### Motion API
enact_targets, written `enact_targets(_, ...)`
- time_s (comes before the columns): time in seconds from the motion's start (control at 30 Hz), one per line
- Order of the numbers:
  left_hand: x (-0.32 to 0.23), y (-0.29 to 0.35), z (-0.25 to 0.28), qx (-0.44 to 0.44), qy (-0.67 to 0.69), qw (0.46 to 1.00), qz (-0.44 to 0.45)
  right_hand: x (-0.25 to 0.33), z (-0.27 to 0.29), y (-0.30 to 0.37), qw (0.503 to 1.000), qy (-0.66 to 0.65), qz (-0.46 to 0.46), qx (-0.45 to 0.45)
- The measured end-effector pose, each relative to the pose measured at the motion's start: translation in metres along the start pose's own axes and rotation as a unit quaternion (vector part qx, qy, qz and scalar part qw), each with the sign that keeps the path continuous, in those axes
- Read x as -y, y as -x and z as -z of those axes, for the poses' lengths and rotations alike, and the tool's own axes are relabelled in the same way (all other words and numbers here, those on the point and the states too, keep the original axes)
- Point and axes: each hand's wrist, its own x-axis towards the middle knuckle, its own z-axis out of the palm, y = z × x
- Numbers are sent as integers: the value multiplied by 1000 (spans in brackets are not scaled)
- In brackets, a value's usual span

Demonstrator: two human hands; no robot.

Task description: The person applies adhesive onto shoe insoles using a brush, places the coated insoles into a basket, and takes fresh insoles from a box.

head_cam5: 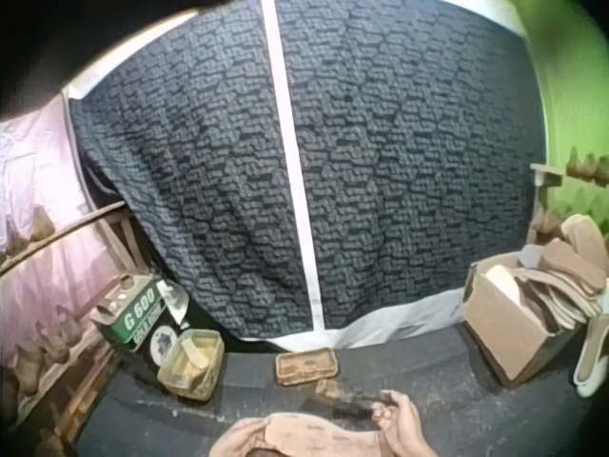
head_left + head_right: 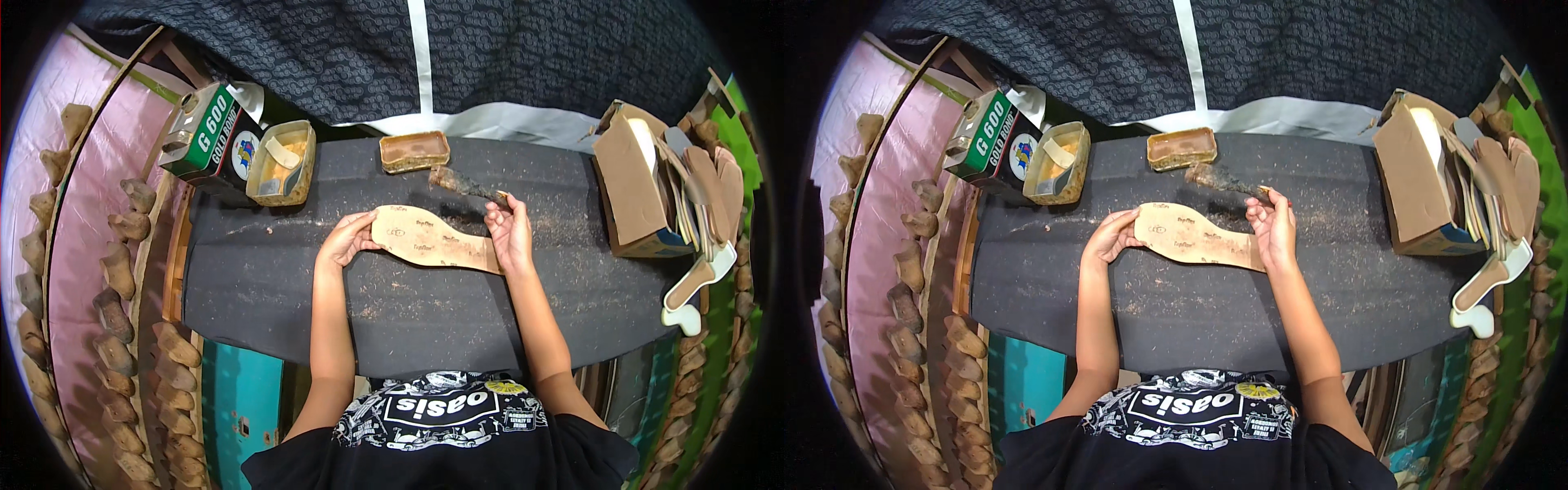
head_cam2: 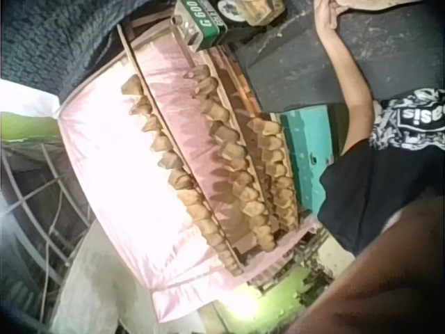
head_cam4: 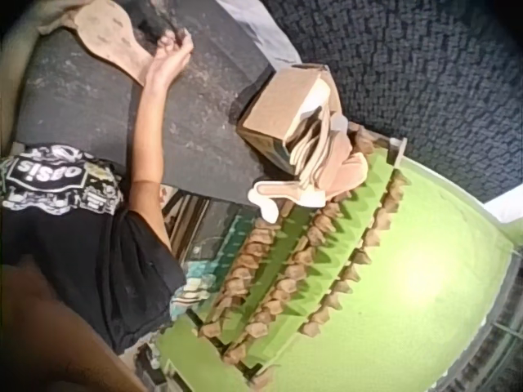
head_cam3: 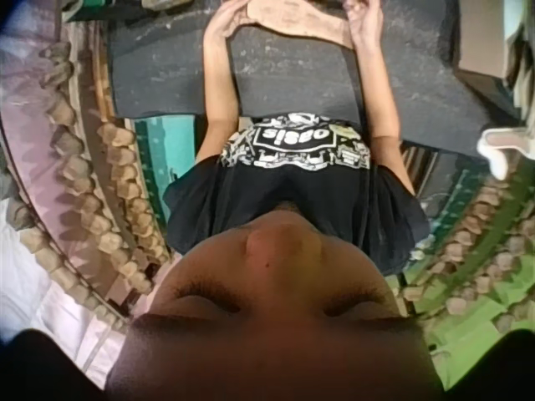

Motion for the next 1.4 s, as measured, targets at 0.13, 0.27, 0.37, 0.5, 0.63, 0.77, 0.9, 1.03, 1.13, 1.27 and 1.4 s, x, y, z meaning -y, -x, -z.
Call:
enact_targets(0.13, 6, -6, -2, 41, 32, 999, -4, 5, 0, 34, 999, 49, 8, 4)
enact_targets(0.27, 10, -10, -8, 6, 74, 997, 11, 5, -6, 47, 994, 103, 18, 31)
enact_targets(0.37, 10, -9, -8, 24, 69, 997, -2, 2, -9, 54, 988, 129, 29, 77)
enact_targets(0.5, 14, -11, -8, 4, 77, 997, 2, -7, -9, 60, 979, 180, 22, 89)
enact_targets(0.63, 17, -11, -3, -8, 88, 996, -3, -12, -12, 64, 972, 206, 15, 110)
enact_targets(0.77, 14, -11, -7, 0, 89, 996, -4, -15, -11, 65, 971, 206, 12, 120)
enact_targets(0.9, 16, -13, -4, 1, 94, 996, -6, -18, -9, 63, 971, 206, 9, 124)
enact_targets(1.03, 16, -14, -4, 1, 95, 995, -1, -20, -8, 63, 970, 204, 7, 129)
enact_targets(1.13, 16, -13, -3, 9, 93, 996, 1, -21, -9, 64, 970, 205, 3, 130)
enact_targets(1.27, 15, -12, -4, 8, 87, 996, 0, -22, -8, 64, 969, 208, 9, 132)
enact_targets(1.4, 15, -12, -5, 11, 90, 996, 0, -21, -7, 63, 968, 212, 23, 132)
